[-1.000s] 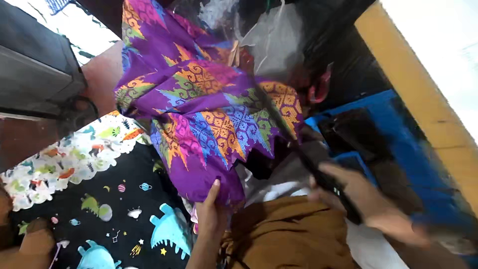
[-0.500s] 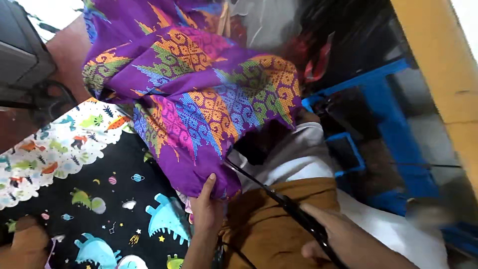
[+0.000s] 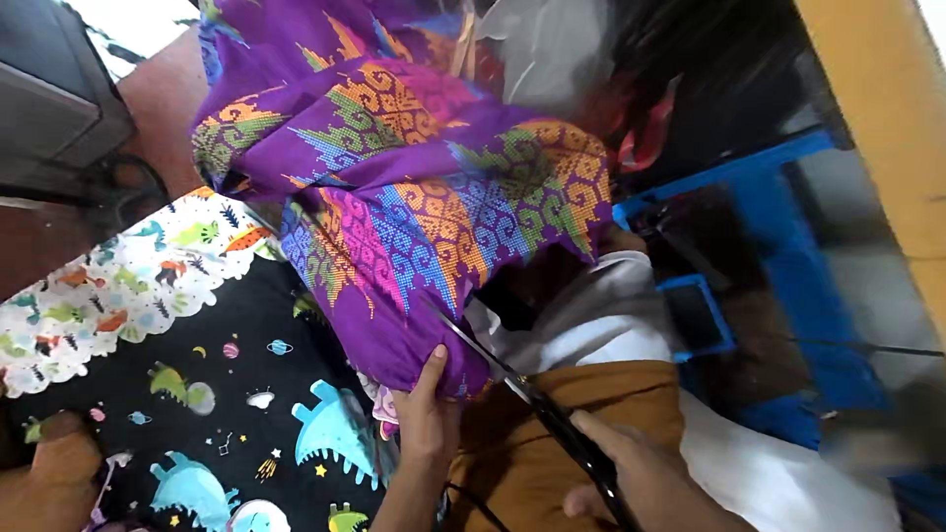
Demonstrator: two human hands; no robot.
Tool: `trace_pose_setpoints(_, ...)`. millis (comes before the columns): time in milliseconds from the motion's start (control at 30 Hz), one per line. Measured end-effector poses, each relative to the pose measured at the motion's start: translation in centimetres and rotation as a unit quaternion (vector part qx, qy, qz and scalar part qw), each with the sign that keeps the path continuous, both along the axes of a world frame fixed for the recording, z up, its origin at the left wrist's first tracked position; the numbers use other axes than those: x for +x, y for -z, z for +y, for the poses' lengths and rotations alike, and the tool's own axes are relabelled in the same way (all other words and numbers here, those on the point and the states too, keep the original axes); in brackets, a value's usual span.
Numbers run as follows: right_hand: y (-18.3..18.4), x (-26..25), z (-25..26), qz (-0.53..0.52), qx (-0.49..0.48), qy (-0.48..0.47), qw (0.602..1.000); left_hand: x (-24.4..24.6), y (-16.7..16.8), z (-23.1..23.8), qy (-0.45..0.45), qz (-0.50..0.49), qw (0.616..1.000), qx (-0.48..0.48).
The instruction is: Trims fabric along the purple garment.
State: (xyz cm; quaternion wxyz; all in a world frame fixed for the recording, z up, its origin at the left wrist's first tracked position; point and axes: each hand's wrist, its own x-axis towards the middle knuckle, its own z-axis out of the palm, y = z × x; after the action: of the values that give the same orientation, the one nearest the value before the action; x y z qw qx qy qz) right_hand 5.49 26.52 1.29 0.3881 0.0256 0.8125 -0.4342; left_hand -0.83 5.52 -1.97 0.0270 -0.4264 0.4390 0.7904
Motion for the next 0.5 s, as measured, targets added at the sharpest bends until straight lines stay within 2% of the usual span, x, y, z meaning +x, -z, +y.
trace_pose_setpoints(500, 0.15, 0.34, 0.52, -0.035, -0.049, 0.036, 0.998, -0.12, -0.29, 0.34, -0.006, -0.003, 1.000, 0.010)
